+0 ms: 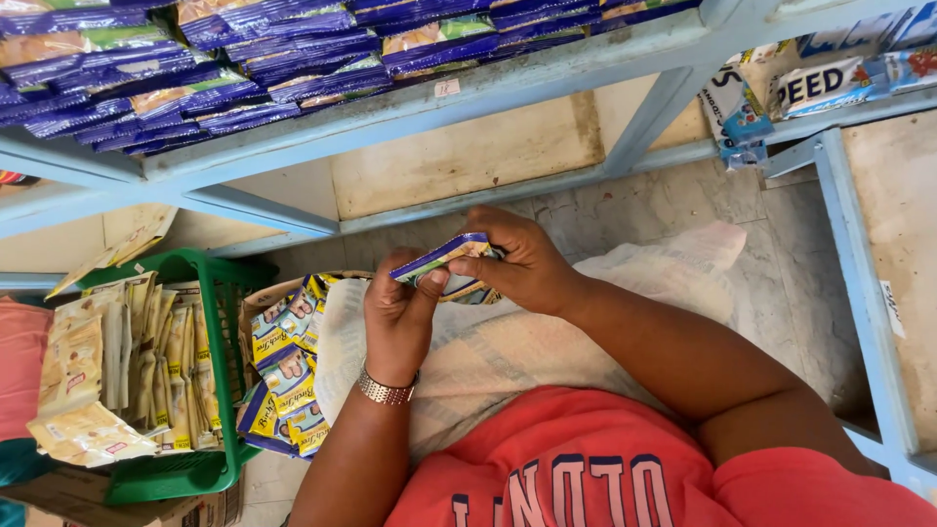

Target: Stocking and organizing milk powder sachets on grocery store shelves.

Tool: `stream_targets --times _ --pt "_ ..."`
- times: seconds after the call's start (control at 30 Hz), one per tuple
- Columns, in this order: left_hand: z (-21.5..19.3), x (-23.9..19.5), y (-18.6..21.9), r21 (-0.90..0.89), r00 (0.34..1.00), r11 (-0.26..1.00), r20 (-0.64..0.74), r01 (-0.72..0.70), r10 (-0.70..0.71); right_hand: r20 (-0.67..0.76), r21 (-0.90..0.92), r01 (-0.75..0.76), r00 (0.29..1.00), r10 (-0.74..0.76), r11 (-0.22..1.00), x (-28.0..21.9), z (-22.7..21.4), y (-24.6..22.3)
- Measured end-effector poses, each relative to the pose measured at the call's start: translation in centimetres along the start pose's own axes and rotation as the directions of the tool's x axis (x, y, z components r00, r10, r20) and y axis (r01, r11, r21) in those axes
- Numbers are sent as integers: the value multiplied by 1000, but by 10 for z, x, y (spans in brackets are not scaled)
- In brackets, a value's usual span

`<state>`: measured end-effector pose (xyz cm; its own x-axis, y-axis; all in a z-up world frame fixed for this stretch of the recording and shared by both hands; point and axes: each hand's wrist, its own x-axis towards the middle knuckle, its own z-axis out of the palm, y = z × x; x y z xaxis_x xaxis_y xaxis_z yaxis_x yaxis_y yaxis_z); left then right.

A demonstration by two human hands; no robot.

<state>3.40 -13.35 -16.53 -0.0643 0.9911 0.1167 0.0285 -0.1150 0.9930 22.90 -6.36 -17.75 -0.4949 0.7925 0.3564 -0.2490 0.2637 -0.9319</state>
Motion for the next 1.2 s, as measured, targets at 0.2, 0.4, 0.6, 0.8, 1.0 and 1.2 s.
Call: stream_targets --times 0.2,0.4,0.6,0.8,1.0,1.2 --pt "-6 -3 -8 -12 998 999 -51 46 -46 -12 204 -107 994 112 973 6 6 -3" --pt "-3 3 21 5 999 1000 -32 -23 23 31 313 -64 998 58 947 6 1 -12" --pt "-2 1 22 196 989 971 -33 -137 146 22 -107 27 999 -24 994 8 -1 -17" --pt "-2 -4 13 260 976 946 -55 -192 213 45 44 -121 992 119 992 5 -5 -11" --pt "-3 0 10 207 991 975 -84 -83 102 86 -117 66 995 -56 991 9 -6 -31" --pt "9 3 23 385 957 878 53 -284 286 -9 -208 220 974 -227 953 0 -4 -26"
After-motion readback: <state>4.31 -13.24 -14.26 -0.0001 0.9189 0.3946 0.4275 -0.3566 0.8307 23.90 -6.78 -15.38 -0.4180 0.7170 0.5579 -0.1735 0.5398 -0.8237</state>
